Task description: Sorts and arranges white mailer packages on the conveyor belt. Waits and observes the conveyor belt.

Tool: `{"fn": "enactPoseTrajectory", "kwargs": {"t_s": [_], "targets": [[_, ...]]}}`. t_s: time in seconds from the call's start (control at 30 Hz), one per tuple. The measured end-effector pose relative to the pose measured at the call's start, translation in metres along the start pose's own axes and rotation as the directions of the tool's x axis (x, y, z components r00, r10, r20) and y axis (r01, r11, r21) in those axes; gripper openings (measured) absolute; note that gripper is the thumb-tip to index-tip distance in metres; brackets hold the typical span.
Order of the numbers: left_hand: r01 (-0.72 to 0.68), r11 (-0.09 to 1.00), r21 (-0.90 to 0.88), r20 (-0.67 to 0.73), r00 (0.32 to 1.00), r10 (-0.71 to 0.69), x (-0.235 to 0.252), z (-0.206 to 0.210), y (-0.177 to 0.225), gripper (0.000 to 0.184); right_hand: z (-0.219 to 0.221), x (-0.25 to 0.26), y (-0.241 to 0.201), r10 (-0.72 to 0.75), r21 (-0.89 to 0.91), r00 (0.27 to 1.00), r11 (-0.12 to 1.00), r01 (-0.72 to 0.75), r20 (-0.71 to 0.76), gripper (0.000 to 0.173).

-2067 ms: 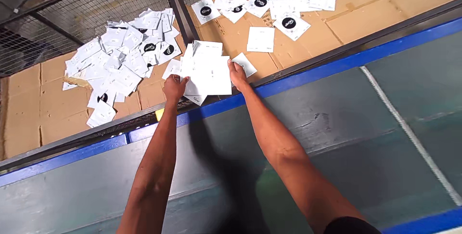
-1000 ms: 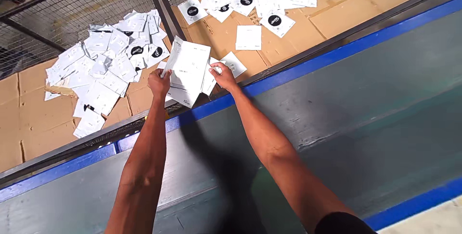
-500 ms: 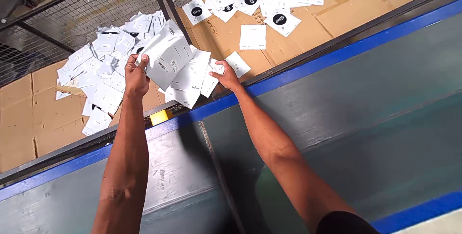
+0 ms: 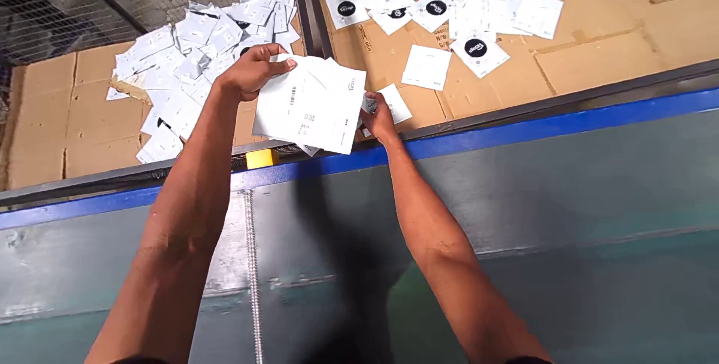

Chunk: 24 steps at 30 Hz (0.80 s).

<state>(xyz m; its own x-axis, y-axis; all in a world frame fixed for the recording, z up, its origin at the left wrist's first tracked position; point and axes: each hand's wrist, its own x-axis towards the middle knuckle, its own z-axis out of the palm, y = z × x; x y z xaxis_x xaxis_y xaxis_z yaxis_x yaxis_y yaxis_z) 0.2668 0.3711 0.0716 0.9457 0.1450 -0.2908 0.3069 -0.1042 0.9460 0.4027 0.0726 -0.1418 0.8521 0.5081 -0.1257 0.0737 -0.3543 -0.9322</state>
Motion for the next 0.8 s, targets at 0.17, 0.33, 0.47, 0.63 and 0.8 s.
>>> {"fn": "enactPoseTrajectory", "kwargs": {"t_s": [0.17, 0.33, 0.47, 0.63, 0.8], "targets": [[-0.001, 1.0, 0.018, 0.077, 0.997, -0.001, -0.002, -0.003, 0.011, 0.01, 0.0, -0.001, 0.001, 0.003, 0.035, 1.0, 0.999, -0.004, 0.012, 0.065], [-0.021, 1.0, -0.004, -0.205, 0.978, 0.019, -0.017, -0.024, 0.006, 0.015, -0.002, -0.006, -0.01, 0.061, -0.015, 0.998, 0.998, -0.061, -0.005, 0.069], [-0.078, 0.984, -0.158, -0.814, 0.574, -0.085, -0.022, -0.059, -0.039, 0.053, 0.0, -0.003, -0.008, 0.061, -0.031, 0.998, 0.998, -0.061, -0.011, 0.066], [0.235, 0.885, 0.402, -0.651, 0.753, 0.096, -0.017, -0.01, -0.095, 0.066, 0.003, -0.001, -0.006, 0.09, -0.005, 0.995, 0.996, -0.091, -0.048, 0.067], [0.424, 0.736, 0.527, -0.45, 0.874, -0.181, 0.019, 0.046, -0.131, 0.091, 0.003, -0.003, -0.005, 0.073, -0.006, 0.996, 0.997, -0.073, -0.044, 0.072]]}}
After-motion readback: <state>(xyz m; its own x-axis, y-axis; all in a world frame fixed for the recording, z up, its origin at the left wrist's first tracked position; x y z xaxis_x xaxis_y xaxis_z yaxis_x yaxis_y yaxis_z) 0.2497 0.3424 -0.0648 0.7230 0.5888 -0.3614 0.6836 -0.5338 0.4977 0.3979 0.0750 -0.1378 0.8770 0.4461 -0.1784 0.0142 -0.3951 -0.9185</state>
